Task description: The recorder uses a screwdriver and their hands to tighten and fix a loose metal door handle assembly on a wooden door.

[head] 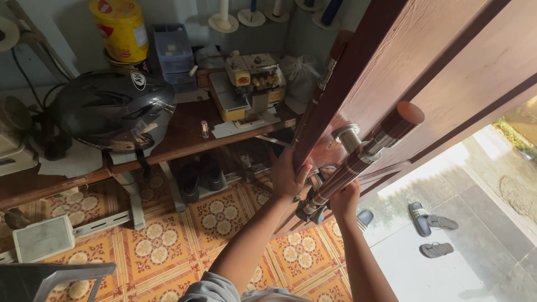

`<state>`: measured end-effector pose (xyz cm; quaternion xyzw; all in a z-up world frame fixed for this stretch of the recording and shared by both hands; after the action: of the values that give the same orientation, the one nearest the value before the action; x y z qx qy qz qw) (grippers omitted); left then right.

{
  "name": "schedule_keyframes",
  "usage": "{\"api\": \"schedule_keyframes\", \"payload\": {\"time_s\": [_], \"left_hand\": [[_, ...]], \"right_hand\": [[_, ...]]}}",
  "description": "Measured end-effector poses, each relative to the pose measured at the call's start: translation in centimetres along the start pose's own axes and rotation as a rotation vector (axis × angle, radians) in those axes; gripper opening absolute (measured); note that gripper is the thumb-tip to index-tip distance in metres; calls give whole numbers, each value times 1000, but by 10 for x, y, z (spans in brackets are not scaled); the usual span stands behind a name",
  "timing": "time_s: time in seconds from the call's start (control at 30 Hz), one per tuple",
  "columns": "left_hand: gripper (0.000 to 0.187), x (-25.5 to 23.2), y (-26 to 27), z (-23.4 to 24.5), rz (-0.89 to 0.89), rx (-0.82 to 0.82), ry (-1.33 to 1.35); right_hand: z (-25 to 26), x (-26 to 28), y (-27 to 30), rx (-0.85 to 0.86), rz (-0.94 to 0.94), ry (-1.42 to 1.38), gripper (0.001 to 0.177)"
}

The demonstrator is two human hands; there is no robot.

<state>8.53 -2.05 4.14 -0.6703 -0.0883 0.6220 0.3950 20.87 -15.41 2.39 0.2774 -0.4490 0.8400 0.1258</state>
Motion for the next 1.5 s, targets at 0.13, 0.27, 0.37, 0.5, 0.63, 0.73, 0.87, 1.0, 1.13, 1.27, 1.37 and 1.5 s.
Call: {"api": "schedule_keyframes", "payload": {"time_s": [0.13, 0.27, 0.37, 0.5, 0.63, 0.73, 0.87, 1.0, 1.13, 1.27, 1.37, 1.5], "left_hand": [[62, 6, 1, 0, -53, -13, -7], [57, 7, 1, 1, -19, 26, 26], [58, 12, 1, -1, -23, 38, 7], [58, 12, 0, 0, -52, 38, -39], [62, 14, -1, 0, -121, 4, -62], [52, 15, 1, 0, -39, 47, -14], [51, 9, -1, 2, -35, 39, -3], [54, 11, -1, -1, -65, 14, 0], [52, 23, 6, -6, -93, -6, -65], [54, 21, 5, -6, -100, -5, -85], [55, 16, 6, -5, -104, -19, -96], [53, 6, 8, 1, 3, 15, -88]], "right_hand": [[-3, -5, 3, 9, -285, -268, 21], [3, -4, -2, 33, -214, -193, 24], [16, 12, -16, 115, -7, 46, 28], [23, 32, -33, 265, -1, -12, 27], [26, 33, -42, 362, 17, -31, 31], [23, 29, -34, 349, 86, 44, 32], [15, 26, -23, 240, -218, -94, 30], [18, 59, -31, 66, 231, 353, 27], [15, 46, -21, 79, 135, 407, 31], [15, 36, -15, 91, -89, 62, 27], [19, 47, -17, 103, -134, 78, 30], [18, 46, -16, 100, -76, 111, 33]]}}
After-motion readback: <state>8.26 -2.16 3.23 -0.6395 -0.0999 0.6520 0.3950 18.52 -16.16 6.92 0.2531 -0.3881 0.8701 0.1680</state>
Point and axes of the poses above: each hand's wrist, its own y-axis away from the middle knuckle, its own z-axis out of the back of the hand, x = y × z, the point moved 1 cm from there along -y, towards the middle knuckle, and after that the axes turned 4 degrees about x, right-handed, at the moved point
